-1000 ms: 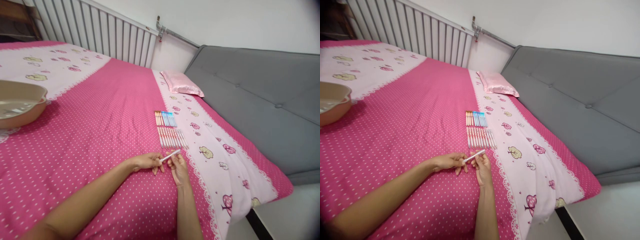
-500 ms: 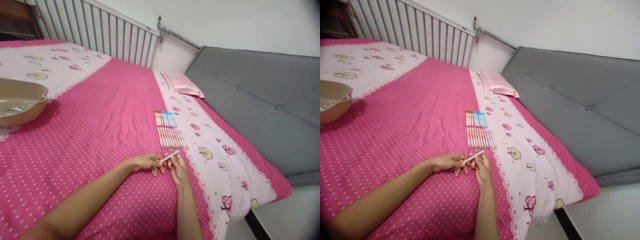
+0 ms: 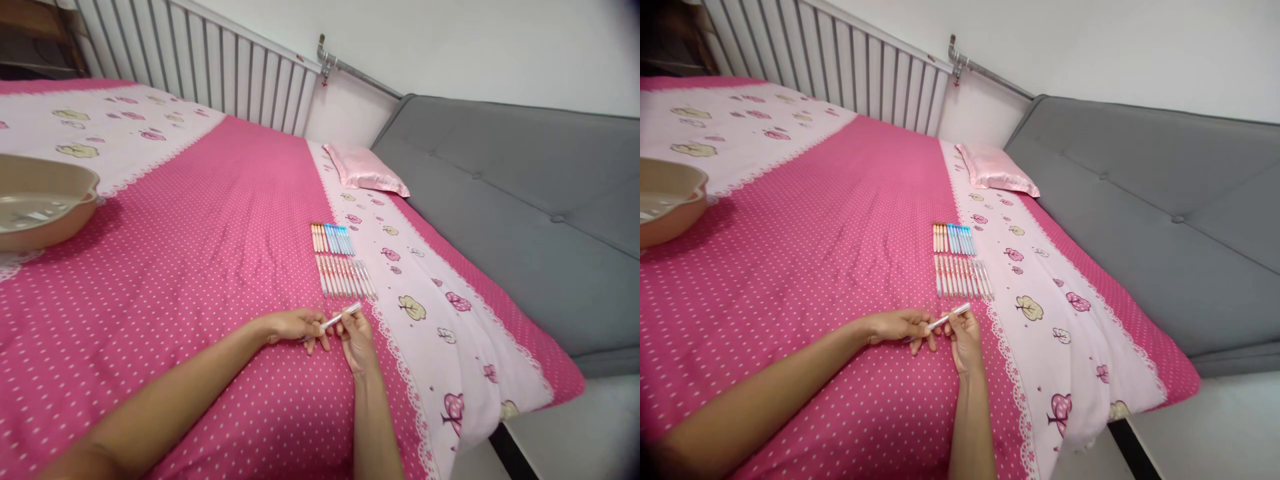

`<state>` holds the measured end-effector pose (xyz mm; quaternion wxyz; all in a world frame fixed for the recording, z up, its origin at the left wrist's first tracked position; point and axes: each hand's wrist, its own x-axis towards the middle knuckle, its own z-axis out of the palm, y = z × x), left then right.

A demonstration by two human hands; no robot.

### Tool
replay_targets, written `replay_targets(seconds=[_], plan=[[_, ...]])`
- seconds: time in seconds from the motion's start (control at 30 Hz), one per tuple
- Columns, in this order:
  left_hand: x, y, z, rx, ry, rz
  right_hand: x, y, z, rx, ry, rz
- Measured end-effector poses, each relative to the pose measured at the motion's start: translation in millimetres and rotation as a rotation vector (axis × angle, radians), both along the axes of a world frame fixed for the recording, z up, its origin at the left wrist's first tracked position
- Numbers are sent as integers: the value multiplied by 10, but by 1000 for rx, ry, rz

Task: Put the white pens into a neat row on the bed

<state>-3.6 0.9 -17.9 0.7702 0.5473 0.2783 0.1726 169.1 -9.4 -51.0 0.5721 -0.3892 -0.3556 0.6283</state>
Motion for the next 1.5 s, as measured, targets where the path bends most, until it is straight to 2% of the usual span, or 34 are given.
replay_targets(seconds=[0.2,0.57,1.0,1.2,1.5], plan=[[8,-1,-9,1,10,-6,-9,-3,-17,3,3,7],[11,-28,81,10,31,46,7,-47,113,4,39,77],[-3,-14,37,8,14,19,3,-25,11,-23,-4,-5],[-7,-11,30,13,19,13,-11,-15,-24,-2,10,18],[-2,-25,82,16,18,37,21,-38,82,27,69,52]])
